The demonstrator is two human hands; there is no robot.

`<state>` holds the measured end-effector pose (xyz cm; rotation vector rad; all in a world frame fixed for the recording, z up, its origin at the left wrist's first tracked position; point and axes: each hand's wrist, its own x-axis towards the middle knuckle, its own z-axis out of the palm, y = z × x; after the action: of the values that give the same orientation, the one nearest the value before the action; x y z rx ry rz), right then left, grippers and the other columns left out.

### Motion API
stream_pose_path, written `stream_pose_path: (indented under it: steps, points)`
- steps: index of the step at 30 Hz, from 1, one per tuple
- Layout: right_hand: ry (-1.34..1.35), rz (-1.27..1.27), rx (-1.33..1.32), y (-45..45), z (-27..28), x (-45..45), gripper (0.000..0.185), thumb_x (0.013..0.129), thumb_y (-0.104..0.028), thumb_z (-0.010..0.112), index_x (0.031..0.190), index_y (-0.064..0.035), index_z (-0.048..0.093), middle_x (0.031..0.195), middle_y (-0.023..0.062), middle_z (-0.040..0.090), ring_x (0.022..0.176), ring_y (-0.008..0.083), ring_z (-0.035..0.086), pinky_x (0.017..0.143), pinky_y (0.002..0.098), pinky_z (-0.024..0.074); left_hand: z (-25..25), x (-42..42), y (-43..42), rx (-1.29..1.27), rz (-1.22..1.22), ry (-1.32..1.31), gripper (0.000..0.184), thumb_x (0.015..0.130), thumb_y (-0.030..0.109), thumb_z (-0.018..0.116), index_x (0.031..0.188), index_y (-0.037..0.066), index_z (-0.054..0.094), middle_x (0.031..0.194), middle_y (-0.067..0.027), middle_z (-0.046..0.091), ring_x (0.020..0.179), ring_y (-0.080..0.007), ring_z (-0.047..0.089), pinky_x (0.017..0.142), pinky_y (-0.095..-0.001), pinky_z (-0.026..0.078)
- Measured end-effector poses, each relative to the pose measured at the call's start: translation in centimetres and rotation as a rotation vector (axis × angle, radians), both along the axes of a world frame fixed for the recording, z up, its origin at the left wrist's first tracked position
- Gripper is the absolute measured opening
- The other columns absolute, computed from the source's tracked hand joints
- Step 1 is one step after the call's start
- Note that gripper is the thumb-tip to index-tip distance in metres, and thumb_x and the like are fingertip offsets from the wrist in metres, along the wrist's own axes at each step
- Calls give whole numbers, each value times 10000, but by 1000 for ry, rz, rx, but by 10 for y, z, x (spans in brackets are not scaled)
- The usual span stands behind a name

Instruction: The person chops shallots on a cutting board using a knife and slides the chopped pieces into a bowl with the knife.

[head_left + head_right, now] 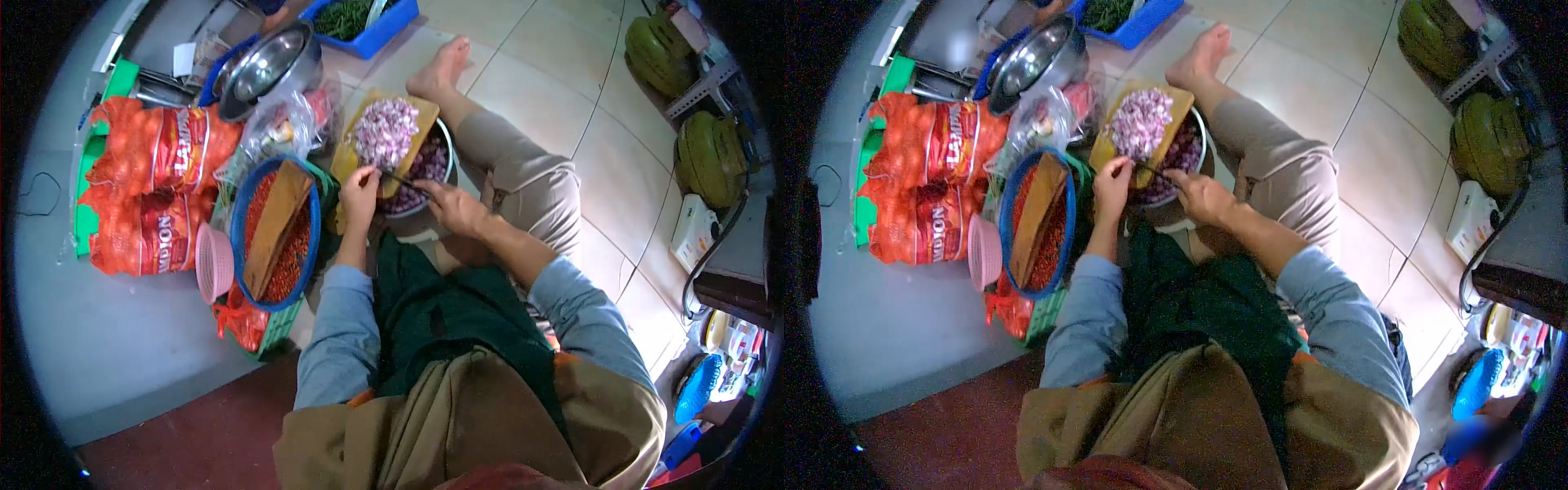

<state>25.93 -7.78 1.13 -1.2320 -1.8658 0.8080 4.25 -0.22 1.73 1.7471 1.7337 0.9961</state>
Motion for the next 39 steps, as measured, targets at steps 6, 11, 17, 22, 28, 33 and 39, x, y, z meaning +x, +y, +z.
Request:
stream_pose_path:
  steps: [6,11,17,22,28,33,39]
  points:
    - [-60,-95,35,3,-5,-12,405,875,-99,544,1278,-124,520,977,272,630,913,412,632,793,465,524,-20,-4,8,23,55,-96,219,790,201,751,917,26,716,860,-104,717,796,-191,676,737,-304,504]
    - [-268,-52,115,6,10,-20,488,840,-112,566,1315,-31,487,1032,220,630,829,331,627,734,389,528,-17,-7,9,-22,37,-125,202,798,181,738,924,25,716,843,-84,718,764,-145,659,717,-280,497]
    - [-519,46,209,12,4,-23,590,795,-139,571,1333,66,442,1090,159,618,790,234,572,715,309,506,-3,-6,4,-84,-1,-87,172,821,133,726,955,28,707,849,-34,701,777,-93,617,718,-241,485]
    - [-319,-1,61,11,-2,-27,548,803,-110,575,1331,-11,469,926,186,637,773,299,614,681,387,531,-7,-14,1,-62,-23,-102,184,802,167,735,934,41,714,809,-62,708,733,-117,639,690,-269,495]
    - [-264,-8,85,17,3,-30,494,832,-118,570,1319,-86,494,810,212,614,732,348,627,669,421,540,-9,-16,2,-44,-32,-42,209,812,195,719,949,38,706,788,-89,699,707,-128,636,675,-272,489]
    - [-202,25,38,28,1,-34,459,849,-129,554,1305,-100,510,836,236,619,766,379,636,730,438,536,6,-9,-1,-108,-23,-20,202,804,194,721,939,45,707,772,-94,693,691,-142,634,666,-274,489]
    - [-102,-6,9,41,-2,-45,420,863,-104,543,1283,-93,539,850,238,616,790,407,625,738,465,515,-7,-16,4,-108,-20,-73,191,801,185,716,927,41,705,786,-98,694,712,-157,644,683,-285,493]
